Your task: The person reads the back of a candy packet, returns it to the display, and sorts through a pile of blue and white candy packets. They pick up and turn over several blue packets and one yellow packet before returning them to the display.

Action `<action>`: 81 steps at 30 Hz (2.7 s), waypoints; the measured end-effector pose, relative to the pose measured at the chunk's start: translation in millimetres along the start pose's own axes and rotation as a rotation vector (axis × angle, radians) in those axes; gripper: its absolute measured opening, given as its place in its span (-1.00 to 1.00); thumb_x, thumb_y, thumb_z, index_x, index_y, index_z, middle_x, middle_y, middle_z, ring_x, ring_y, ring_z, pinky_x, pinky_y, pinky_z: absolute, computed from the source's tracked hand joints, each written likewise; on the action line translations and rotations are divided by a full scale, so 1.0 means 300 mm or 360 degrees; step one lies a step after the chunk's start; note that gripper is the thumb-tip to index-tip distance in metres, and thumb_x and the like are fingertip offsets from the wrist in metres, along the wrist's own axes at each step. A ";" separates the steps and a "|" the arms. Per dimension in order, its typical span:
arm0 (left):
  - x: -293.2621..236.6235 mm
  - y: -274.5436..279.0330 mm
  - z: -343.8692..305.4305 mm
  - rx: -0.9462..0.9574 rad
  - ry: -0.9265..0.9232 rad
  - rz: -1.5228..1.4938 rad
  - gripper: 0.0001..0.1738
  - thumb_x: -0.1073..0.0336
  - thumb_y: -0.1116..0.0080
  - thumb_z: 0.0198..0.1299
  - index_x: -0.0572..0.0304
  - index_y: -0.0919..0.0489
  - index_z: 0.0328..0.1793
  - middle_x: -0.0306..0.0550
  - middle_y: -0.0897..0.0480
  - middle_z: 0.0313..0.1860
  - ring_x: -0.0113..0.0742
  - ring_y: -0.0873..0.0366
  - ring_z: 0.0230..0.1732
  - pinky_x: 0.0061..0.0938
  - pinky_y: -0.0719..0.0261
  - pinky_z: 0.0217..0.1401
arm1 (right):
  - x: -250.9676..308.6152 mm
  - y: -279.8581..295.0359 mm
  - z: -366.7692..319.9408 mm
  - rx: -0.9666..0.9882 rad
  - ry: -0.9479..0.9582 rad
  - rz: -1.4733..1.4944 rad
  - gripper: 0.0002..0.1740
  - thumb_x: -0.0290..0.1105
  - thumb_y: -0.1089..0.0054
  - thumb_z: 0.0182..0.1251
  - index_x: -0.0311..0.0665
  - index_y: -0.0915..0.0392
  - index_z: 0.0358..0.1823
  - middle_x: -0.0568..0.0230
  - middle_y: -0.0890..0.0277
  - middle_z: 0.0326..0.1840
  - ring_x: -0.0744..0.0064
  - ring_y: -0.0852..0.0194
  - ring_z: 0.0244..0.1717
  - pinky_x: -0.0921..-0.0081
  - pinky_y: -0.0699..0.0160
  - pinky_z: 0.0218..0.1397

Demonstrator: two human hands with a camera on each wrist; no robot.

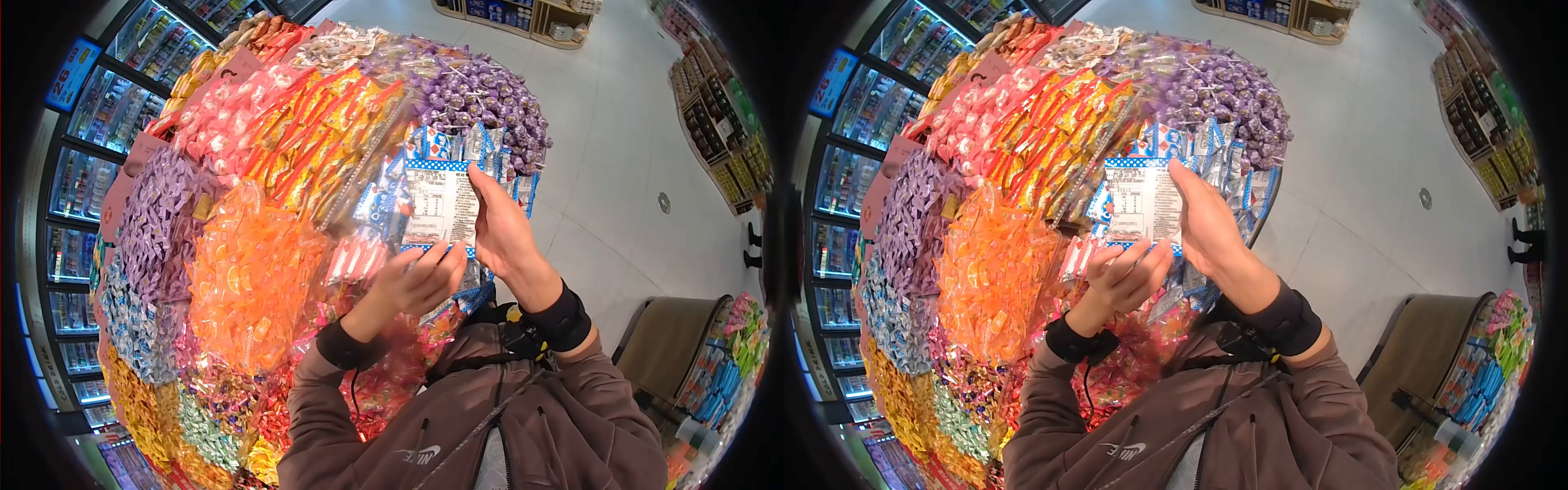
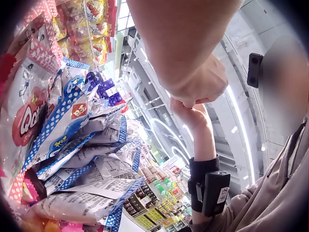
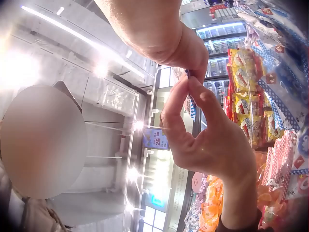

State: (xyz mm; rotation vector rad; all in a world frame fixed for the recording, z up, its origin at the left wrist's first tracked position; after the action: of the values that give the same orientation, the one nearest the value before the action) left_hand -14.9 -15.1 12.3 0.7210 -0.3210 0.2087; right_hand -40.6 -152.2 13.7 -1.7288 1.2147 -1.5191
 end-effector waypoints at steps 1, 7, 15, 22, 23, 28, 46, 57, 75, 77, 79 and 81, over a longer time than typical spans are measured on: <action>-0.001 0.003 0.002 0.0019 0.0015 0.0022 -0.91 0.35 -0.13 0.02 -0.07 -0.58 -0.33 -0.39 -0.61 -0.18 -0.49 -0.51 -0.13 -0.53 -0.28 -0.04 | 0.000 -0.002 0.001 0.0017 -0.0005 0.0009 -0.46 -0.15 0.47 0.46 -0.52 -0.24 0.13 -0.14 -0.41 0.04 -0.04 -0.46 0.02 0.14 -0.49 0.08; -0.003 0.001 -0.001 0.0012 0.0017 0.0033 -0.92 0.34 -0.12 0.04 -0.07 -0.58 -0.33 -0.40 -0.61 -0.19 -0.49 -0.51 -0.14 -0.52 -0.27 -0.02 | -0.010 0.010 0.012 0.0074 -0.0033 0.0050 -0.43 -0.13 0.52 0.46 -0.53 -0.21 0.15 -0.16 -0.40 0.05 -0.09 -0.44 0.03 0.12 -0.47 0.11; -0.002 0.002 -0.006 0.0035 0.0019 0.0052 -0.90 0.33 -0.10 0.06 -0.13 -0.60 -0.32 -0.47 -0.62 -0.21 -0.54 -0.52 -0.14 -0.48 -0.21 0.06 | -0.019 0.022 0.020 0.0014 0.0009 0.0027 -0.44 -0.13 0.51 0.46 -0.53 -0.21 0.15 -0.14 -0.39 0.06 -0.04 -0.44 0.05 0.12 -0.46 0.11; 0.002 0.004 -0.004 -0.0012 -0.0018 0.0004 -0.92 0.35 -0.10 0.06 0.01 -0.57 -0.30 -0.30 -0.61 -0.16 -0.43 -0.51 -0.13 -0.55 -0.34 -0.11 | -0.006 -0.003 0.002 0.0032 -0.0020 0.0017 -0.46 -0.15 0.48 0.46 -0.52 -0.24 0.13 -0.12 -0.40 0.06 0.00 -0.45 0.04 0.15 -0.47 0.10; 0.003 0.003 -0.005 -0.0036 -0.0034 -0.0017 -0.91 0.35 -0.10 0.06 0.08 -0.55 -0.29 -0.22 -0.60 -0.13 -0.38 -0.51 -0.13 -0.58 -0.41 -0.20 | -0.003 -0.009 -0.002 0.0041 -0.0023 0.0005 -0.47 -0.16 0.47 0.46 -0.51 -0.24 0.13 -0.12 -0.41 0.06 0.00 -0.45 0.04 0.16 -0.47 0.10; 0.003 0.004 -0.006 -0.0034 -0.0031 -0.0024 -0.91 0.35 -0.10 0.06 0.08 -0.55 -0.29 -0.22 -0.60 -0.13 -0.37 -0.51 -0.13 -0.58 -0.41 -0.21 | -0.001 -0.014 -0.008 0.0025 0.0006 0.0079 -0.54 -0.21 0.32 0.44 -0.52 -0.30 0.04 -0.06 -0.47 -0.03 0.14 -0.52 -0.05 0.26 -0.51 0.04; 0.048 0.008 -0.048 -0.0252 0.0778 -0.0703 -0.74 0.52 -0.17 -0.09 0.08 -0.49 -0.22 -0.18 -0.59 -0.17 -0.19 -0.55 -0.19 -0.40 -0.52 -0.23 | 0.020 0.009 -0.051 0.0349 0.0424 -0.0940 -0.40 -0.20 0.01 0.32 -0.30 -0.10 0.31 0.16 -0.15 0.31 0.30 -0.13 0.30 0.31 -0.17 0.28; -0.050 -0.028 -0.100 -0.0549 0.2531 -0.2188 -0.85 0.57 0.01 0.17 0.37 -0.29 -0.17 0.14 -0.47 -0.12 -0.20 -0.59 -0.20 -0.44 -0.62 -0.12 | 0.114 0.095 -0.026 0.0304 0.0268 -0.1427 -0.68 -0.51 -0.29 0.07 -0.38 -0.50 -0.11 0.30 -0.50 -0.16 0.58 -0.43 -0.11 0.63 -0.43 -0.06; 0.206 -0.135 -0.290 0.0259 0.2311 -0.1229 -0.65 0.28 -0.07 0.21 0.38 -0.41 0.03 -0.02 -0.51 0.01 -0.34 -0.46 0.02 -0.43 -0.42 0.06 | 0.246 0.053 0.213 0.0353 0.0529 -0.1851 -0.72 -0.43 -0.23 0.14 -0.37 -0.49 -0.11 0.43 -0.49 -0.30 0.68 -0.40 -0.23 0.66 -0.42 -0.12; 0.199 -0.182 -0.314 0.0440 0.2276 -0.1165 -0.48 0.11 -0.13 0.15 0.39 -0.39 0.09 0.14 -0.50 0.04 -0.16 -0.47 0.06 -0.35 -0.40 0.09 | 0.232 0.013 0.263 0.0449 0.0552 -0.2079 -0.69 -0.43 -0.24 0.13 -0.36 -0.49 -0.09 0.41 -0.50 -0.30 0.66 -0.41 -0.24 0.64 -0.42 -0.11; 0.192 -0.222 -0.331 0.0572 0.2212 -0.1093 -0.41 0.03 -0.14 0.13 0.40 -0.39 0.10 0.21 -0.50 0.03 -0.09 -0.47 0.08 -0.33 -0.39 0.10 | 0.214 0.007 0.323 0.0530 0.0672 -0.2270 -0.67 -0.44 -0.24 0.11 -0.36 -0.49 -0.07 0.35 -0.52 -0.29 0.60 -0.43 -0.22 0.61 -0.41 -0.09; 0.197 -0.243 -0.342 0.0750 0.2325 -0.1135 -0.27 -0.07 -0.16 0.06 0.45 -0.36 0.15 0.30 -0.49 0.03 -0.03 -0.46 0.08 -0.33 -0.39 0.10 | 0.193 0.000 0.369 0.0606 0.0702 -0.2423 -0.65 -0.44 -0.24 0.09 -0.35 -0.49 -0.05 0.28 -0.54 -0.28 0.54 -0.45 -0.21 0.57 -0.41 -0.08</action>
State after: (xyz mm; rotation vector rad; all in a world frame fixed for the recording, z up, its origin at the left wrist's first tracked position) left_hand 83.9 5.2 -83.6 0.9185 1.4021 0.0830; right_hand 63.3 -221.1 16.7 -2.0968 -0.6044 -2.7395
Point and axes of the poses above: each hand's wrist, its own z-axis towards the middle knuckle, its own y-axis out of the back of the hand, x = y × z, the point moved 2 cm from there along z, towards the middle knuckle
